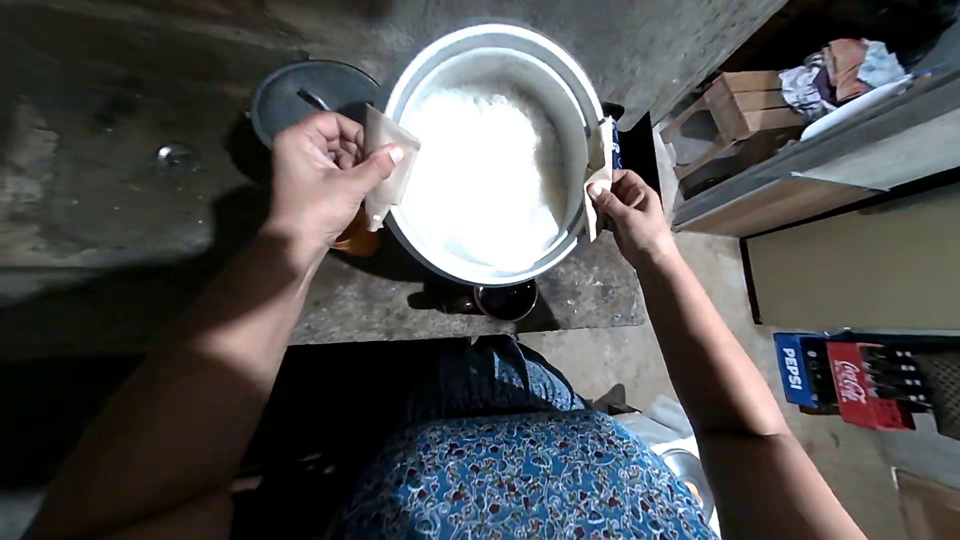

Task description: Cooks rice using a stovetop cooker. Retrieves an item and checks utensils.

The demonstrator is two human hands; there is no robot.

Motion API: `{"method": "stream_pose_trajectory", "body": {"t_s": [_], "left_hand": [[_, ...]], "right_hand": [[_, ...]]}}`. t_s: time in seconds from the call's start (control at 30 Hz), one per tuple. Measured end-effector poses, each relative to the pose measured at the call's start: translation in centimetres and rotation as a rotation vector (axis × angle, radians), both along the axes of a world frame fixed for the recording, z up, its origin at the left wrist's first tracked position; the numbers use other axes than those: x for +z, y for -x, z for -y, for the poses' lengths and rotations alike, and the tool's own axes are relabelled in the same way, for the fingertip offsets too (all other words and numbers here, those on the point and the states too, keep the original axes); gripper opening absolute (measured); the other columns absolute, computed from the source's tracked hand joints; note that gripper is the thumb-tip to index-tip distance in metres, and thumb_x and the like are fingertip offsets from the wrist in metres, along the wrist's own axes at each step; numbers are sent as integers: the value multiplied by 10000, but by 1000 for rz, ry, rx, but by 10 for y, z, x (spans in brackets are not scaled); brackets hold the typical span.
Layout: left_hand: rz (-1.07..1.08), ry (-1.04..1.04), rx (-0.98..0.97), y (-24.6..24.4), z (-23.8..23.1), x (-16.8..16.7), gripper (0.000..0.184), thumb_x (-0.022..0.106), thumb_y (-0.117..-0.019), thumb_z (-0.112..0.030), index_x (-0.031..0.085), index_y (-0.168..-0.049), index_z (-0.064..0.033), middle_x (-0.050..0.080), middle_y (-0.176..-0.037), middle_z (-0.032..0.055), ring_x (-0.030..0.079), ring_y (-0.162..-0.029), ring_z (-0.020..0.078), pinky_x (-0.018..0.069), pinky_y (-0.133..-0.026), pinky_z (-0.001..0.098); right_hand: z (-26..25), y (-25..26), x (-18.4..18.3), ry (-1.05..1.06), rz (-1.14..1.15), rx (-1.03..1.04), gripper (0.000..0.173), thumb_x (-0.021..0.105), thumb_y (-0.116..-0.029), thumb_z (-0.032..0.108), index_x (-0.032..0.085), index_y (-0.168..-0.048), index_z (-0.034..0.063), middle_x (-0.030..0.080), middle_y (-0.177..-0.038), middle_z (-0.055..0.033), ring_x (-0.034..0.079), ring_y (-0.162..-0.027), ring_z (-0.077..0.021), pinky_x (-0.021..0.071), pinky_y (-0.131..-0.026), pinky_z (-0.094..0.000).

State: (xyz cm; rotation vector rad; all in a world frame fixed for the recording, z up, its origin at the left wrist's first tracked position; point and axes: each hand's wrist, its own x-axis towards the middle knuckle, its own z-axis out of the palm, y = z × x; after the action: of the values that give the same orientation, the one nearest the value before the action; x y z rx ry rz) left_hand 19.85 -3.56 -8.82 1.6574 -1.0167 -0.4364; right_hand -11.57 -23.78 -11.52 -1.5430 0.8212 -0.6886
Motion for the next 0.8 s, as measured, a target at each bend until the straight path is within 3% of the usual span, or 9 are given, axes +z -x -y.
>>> {"method": "stream_pose_trajectory", "body": {"t_s": [0.3,0.8], "left_hand": [[28,53,-26,0,0,-5,204,768,-866,-175,589,-957,-139,522,-777,-158,483,-646,-105,427,-617,69],[68,74,-33,5,-1,-3,213,762,-849,-173,583,-956,-133,513,-779,-163,477,-649,-117,419,-622,58]], "right_hand": [[-5,3,-8,10,36,-18,228,665,-970,130,575,-1162,48,665,-918,19,654,-760,-44,583,-709,-236],[-9,8,-18,4,126,-46,235,678,-950,99,574,-1156,53,667,-940,16,666,-823,-52,586,-793,-244]]}}
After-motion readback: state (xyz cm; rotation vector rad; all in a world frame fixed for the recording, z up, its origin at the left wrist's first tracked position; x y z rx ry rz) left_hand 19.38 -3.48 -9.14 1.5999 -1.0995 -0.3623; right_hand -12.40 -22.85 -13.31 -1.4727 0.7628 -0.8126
